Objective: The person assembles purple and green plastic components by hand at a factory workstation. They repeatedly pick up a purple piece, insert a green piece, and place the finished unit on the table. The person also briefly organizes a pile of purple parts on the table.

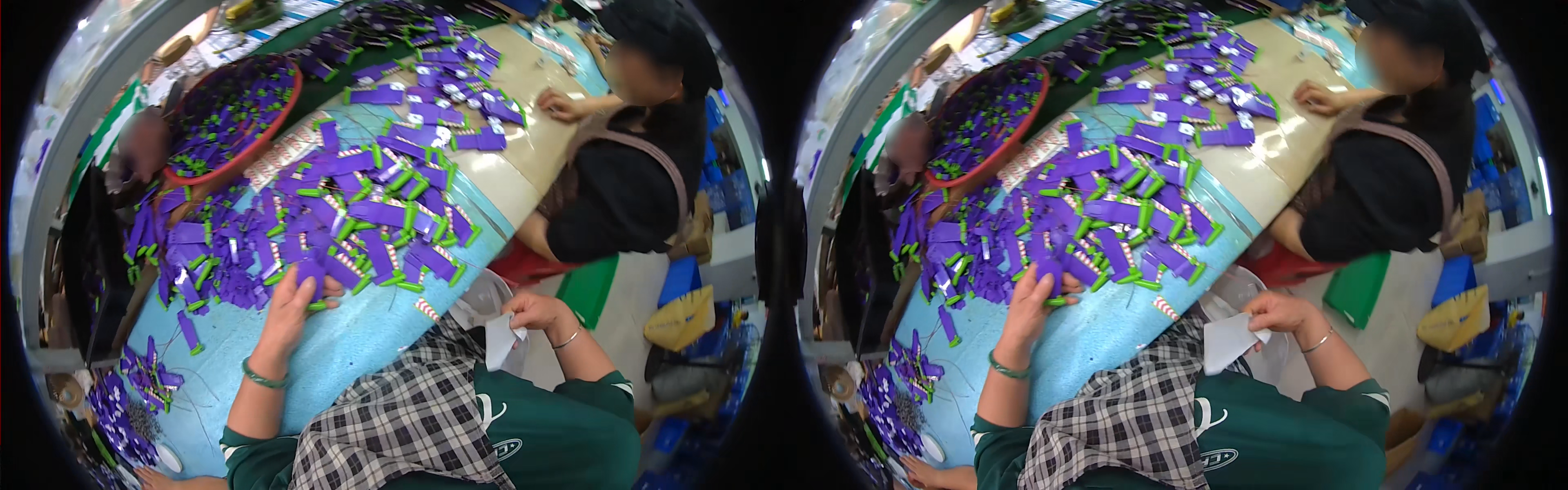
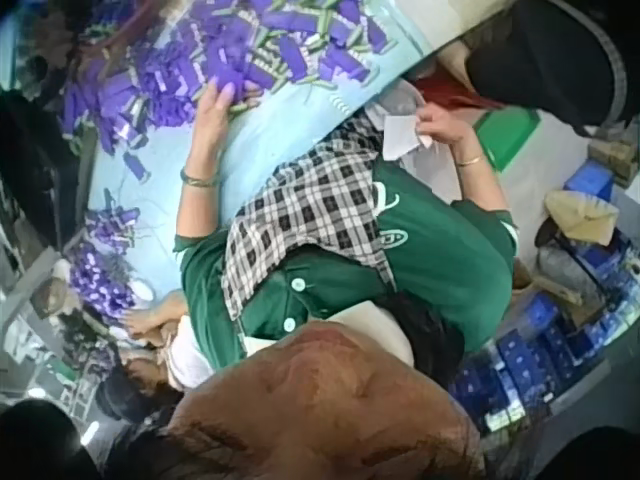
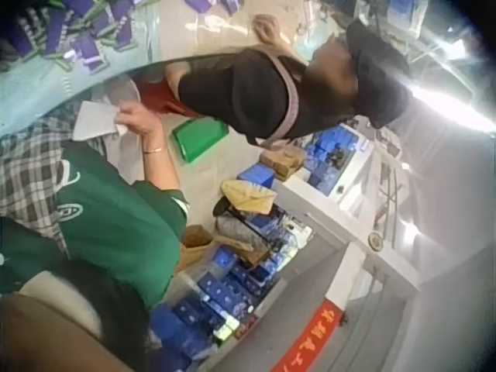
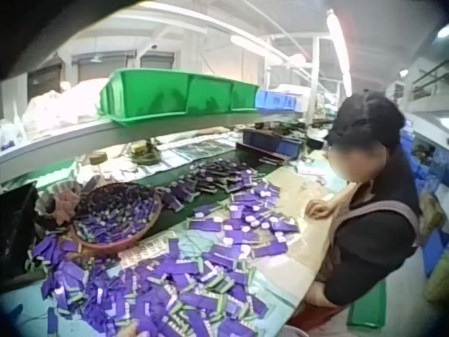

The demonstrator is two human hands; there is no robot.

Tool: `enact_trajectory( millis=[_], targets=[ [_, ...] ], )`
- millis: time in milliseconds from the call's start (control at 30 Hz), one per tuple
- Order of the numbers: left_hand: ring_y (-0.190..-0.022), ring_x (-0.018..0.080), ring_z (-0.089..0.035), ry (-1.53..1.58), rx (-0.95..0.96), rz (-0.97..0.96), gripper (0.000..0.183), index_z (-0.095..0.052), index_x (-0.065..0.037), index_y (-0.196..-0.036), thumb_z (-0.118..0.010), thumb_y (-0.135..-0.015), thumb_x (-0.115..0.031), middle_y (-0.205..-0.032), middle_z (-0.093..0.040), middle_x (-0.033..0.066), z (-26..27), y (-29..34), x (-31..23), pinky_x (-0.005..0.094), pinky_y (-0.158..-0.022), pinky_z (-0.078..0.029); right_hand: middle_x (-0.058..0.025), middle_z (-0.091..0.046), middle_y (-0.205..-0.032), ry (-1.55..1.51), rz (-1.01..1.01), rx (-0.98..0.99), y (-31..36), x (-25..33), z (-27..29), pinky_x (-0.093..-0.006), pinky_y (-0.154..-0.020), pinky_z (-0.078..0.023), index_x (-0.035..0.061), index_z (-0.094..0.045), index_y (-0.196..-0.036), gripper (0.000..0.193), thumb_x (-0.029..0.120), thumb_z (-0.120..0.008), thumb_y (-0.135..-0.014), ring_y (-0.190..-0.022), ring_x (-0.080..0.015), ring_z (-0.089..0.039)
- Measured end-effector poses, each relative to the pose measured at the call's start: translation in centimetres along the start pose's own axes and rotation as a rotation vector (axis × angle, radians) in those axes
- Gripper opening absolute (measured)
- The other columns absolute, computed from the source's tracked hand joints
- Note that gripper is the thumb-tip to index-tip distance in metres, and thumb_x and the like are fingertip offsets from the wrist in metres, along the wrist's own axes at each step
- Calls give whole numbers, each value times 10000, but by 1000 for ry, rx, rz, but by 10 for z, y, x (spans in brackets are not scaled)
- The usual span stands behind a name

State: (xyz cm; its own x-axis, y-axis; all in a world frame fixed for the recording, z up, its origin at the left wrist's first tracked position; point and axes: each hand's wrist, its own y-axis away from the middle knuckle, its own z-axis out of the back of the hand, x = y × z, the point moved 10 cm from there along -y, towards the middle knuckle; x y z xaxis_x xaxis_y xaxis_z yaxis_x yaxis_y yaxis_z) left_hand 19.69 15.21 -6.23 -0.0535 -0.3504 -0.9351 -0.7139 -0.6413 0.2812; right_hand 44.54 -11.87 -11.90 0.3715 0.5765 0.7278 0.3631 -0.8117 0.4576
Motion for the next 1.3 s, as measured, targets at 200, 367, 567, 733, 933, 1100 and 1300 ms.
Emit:
enact_trajectory(
  millis=[200, 367, 567, 733, 933, 1100, 1300],
  targets=[
    [-811, 204, -642, 78, -232, -187, 262, -449, -24, -1156, -447, -998, -233, -913, -619, 112, 46, 49, -33, 333, -694, -557, -165, -669, -959, -167, -299, -756, 125, -212, 105, -352, -720, -571, -48, -590, -1093, 332, 203, -632, -880, -862, -251, -681],
    [-736, 181, -620, 221, -589, -423, 171, -484, -59, -1059, -465, -996, -216, -866, -596, 82, 129, 100, -61, 314, -636, -549, -139, -694, -997, 1170, -265, -408, 20, -62, 16, -326, -790, -532, -12, -615, -1146, 339, 201, -614, -882, -864, -218, -681],
    [-753, 198, -635, 299, -615, -406, 131, -484, -63, -1079, -448, -988, -149, -877, -610, 78, 145, 106, -39, 328, -643, -553, -64, -662, -839, 1262, 712, 106, -115, 178, -238, -346, -694, -497, 51, -670, -915, 101, 116, -617, -858, -814, -244, -638],
    [-755, 204, -647, 304, -574, -366, 130, -484, -65, -1071, -446, -992, -161, -879, -617, 82, 135, 97, -33, 332, -645, -561, -38, -622, -949, 1953, 1085, -40, -262, 171, -279, -387, -865, -436, 98, -636, -913, 192, 215, -684, -768, -1021, -213, -565],
    [-758, 190, -634, 317, -654, -340, 112, -468, -63, -1061, -428, -989, -139, -883, -610, 81, 171, 119, -10, 333, -659, -552, -25, -635, -910, 2165, 973, 44, -278, 174, -256, -447, -907, -417, 103, -640, -850, 303, 367, -704, -717, -956, -216, -569],
    [-790, 189, -631, 252, -623, -348, 125, -471, -56, -1063, -438, -989, -152, -890, -608, 82, 163, 114, -10, 334, -676, -551, -46, -641, -905, 2329, 622, -162, -285, 203, -219, -442, -816, -431, 109, -643, -814, 261, 343, -704, -715, -887, -210, -573],
    [-907, 209, -627, 188, -735, -437, 156, -476, -47, -1100, -437, -990, -150, -979, -604, 99, 170, 125, -11, 367, -762, -555, -96, -647, -973, 2238, 855, -304, -331, 231, -259, -476, -870, -419, 66, -646, -1031, 265, 157, -609, -784, -939, -250, -586]
  ],
)
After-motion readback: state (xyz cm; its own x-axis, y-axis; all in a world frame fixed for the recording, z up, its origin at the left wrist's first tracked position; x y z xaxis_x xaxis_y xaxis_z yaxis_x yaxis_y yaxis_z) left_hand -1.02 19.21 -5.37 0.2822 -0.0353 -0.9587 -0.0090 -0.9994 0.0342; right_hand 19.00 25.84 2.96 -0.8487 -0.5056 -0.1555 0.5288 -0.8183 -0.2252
